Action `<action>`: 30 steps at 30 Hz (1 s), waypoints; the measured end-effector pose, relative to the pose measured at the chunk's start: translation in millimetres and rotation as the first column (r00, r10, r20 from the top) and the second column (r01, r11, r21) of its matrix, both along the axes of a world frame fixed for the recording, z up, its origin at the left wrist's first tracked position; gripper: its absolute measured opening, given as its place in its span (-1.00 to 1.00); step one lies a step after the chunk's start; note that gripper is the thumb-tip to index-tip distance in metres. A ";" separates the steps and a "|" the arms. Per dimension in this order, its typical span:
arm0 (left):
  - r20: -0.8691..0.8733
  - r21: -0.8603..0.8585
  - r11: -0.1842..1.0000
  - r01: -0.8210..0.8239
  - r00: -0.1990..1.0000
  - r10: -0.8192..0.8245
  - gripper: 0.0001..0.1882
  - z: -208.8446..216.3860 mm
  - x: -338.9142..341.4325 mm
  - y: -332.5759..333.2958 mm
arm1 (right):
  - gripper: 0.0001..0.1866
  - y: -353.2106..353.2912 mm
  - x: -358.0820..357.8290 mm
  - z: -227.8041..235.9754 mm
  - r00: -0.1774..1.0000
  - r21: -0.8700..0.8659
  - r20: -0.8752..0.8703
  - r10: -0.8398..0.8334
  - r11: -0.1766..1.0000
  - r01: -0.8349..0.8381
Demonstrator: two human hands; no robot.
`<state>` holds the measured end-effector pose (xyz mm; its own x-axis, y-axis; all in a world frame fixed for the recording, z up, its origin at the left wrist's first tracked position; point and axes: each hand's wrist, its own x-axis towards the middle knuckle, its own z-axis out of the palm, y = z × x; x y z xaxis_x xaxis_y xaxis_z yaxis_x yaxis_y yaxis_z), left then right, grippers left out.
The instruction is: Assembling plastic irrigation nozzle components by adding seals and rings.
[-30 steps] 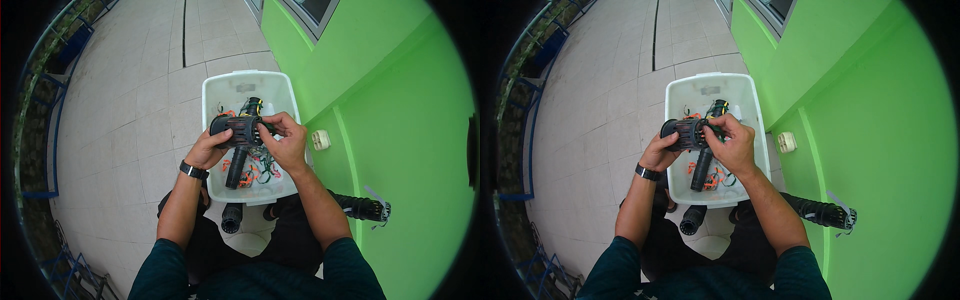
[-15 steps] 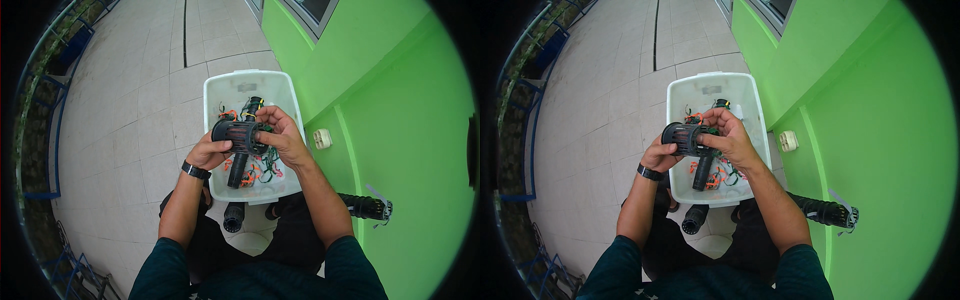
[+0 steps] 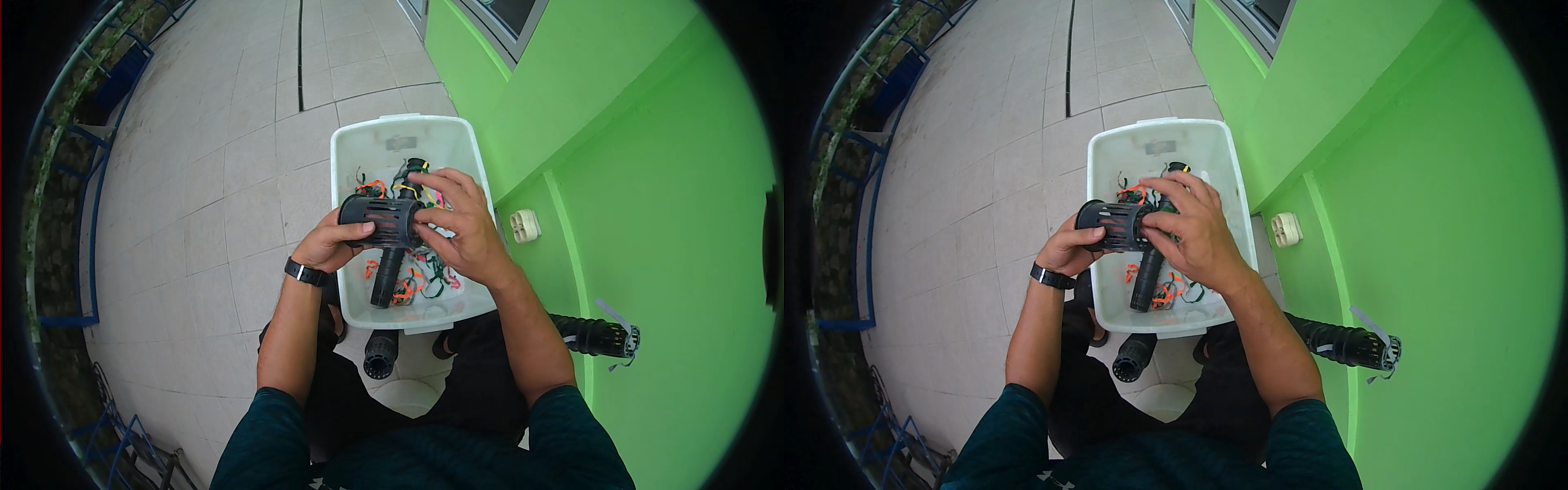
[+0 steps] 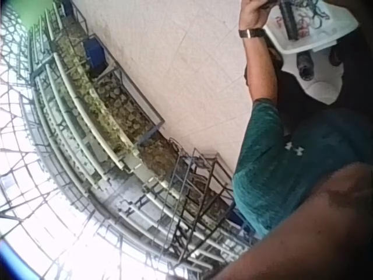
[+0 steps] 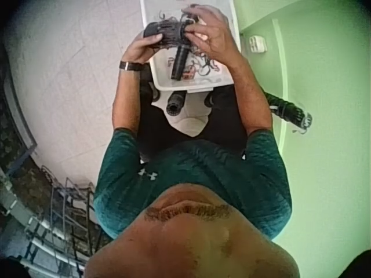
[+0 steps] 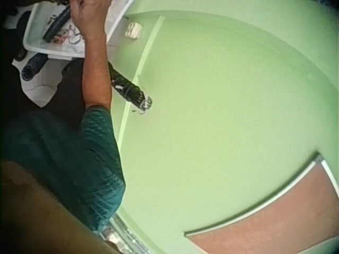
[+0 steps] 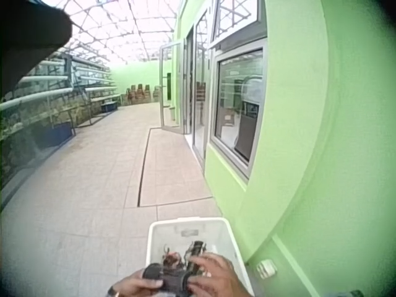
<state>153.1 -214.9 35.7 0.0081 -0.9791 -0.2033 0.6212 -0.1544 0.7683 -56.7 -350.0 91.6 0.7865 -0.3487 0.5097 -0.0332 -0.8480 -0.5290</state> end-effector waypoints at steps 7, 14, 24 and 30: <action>0.062 0.176 0.978 -0.114 0.993 0.104 -0.59 0.6 -10.2 -14.0 | -0.87 -12.4 -8.4 -4.9 0.944 0.604 0.264 0.197 0.730 -0.321; -0.013 0.141 0.985 -0.103 0.994 0.105 -0.57 -4.9 -13.9 -20.0 | -0.83 -15.2 -11.8 -10.0 0.926 0.901 0.378 -0.012 0.236 -0.365; -0.135 -0.001 0.987 -0.159 0.978 0.158 -0.58 -0.6 -13.8 -14.8 | -0.89 2.5 1.5 -12.1 0.991 0.538 0.106 -0.080 0.843 0.010; -0.098 -0.010 0.984 -0.176 0.980 0.174 -0.59 0.9 -12.4 -14.4 | -0.90 12.7 7.9 -11.5 0.985 0.313 0.051 -0.164 0.939 0.140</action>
<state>140.7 -229.3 36.6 0.1611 -0.9678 -0.1934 0.7085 -0.0230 0.7054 -48.8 -337.2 80.1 0.6753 -0.6104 0.4139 -0.0993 -0.6314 -0.7691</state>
